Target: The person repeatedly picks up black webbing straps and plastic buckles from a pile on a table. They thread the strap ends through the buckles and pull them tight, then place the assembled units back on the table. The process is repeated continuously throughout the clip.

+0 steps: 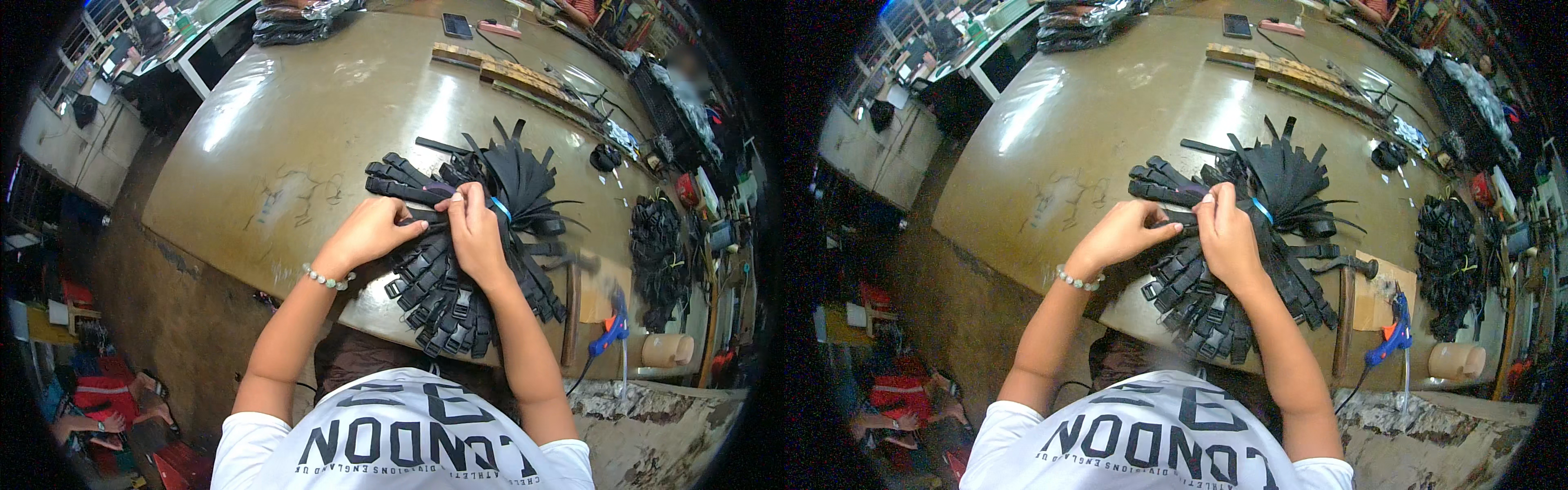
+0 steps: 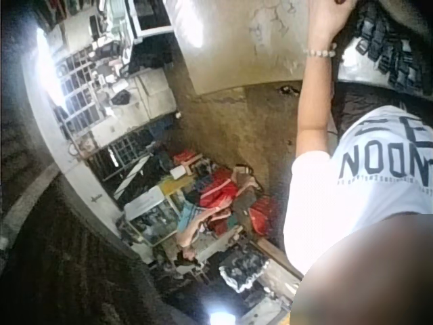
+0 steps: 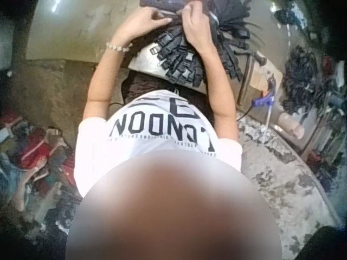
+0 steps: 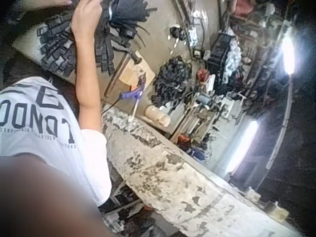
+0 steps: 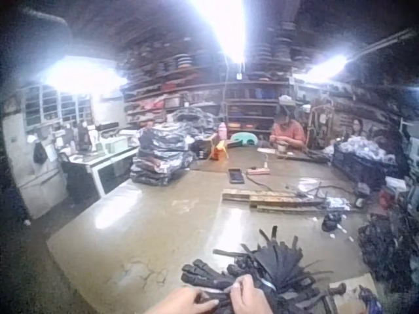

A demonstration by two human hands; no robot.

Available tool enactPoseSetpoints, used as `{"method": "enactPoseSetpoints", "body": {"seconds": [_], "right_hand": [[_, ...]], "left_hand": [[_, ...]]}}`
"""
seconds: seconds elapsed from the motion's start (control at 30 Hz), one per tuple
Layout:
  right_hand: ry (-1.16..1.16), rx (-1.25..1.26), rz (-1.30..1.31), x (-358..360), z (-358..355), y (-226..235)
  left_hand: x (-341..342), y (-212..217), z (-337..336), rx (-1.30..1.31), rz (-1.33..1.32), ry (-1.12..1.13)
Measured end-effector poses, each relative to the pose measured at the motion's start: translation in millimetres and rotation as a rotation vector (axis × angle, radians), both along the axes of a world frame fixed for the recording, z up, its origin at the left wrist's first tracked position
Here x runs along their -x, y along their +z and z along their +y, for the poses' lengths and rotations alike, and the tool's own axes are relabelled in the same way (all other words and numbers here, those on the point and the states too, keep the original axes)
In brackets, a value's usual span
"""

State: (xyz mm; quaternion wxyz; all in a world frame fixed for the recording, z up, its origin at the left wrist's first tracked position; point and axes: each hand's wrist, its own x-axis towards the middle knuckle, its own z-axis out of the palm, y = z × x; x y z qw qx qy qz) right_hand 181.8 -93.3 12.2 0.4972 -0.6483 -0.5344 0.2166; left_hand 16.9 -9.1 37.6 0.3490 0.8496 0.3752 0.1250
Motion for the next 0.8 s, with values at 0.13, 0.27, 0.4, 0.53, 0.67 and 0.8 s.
{"method": "enactPoseSetpoints", "body": {"seconds": [0.13, 0.27, 0.4, 0.53, 0.67, 0.8], "right_hand": [[0.009, 0.044, -0.136, 0.1, 1.2, -1.1], [-0.006, 0.018, -0.011, -4.1, -0.8, -2.2], [-0.027, 0.09, 0.124, -5.8, -0.8, -2.3], [-0.051, 0.095, 0.042, -7.0, -0.9, 1.7], [-0.039, 0.142, -0.008, -7.1, -3.8, 9.7], [-0.033, 0.133, -0.09, -5.4, -5.1, 15.6]], "left_hand": [[-1.2, -12.0, -2.4, 0.045, 0.074, -0.059], [-8.2, -25.0, -7.4, -0.142, -0.042, -0.08], [-8.4, -35.0, -13.5, -0.09, -0.175, 0.043], [-5.3, -41.0, -17.3, -0.013, -0.26, 0.143], [-4.4, -41.3, -15.7, 0.034, -0.3, 0.128], [-4.8, -41.8, -15.2, 0.037, -0.326, 0.147]]}}
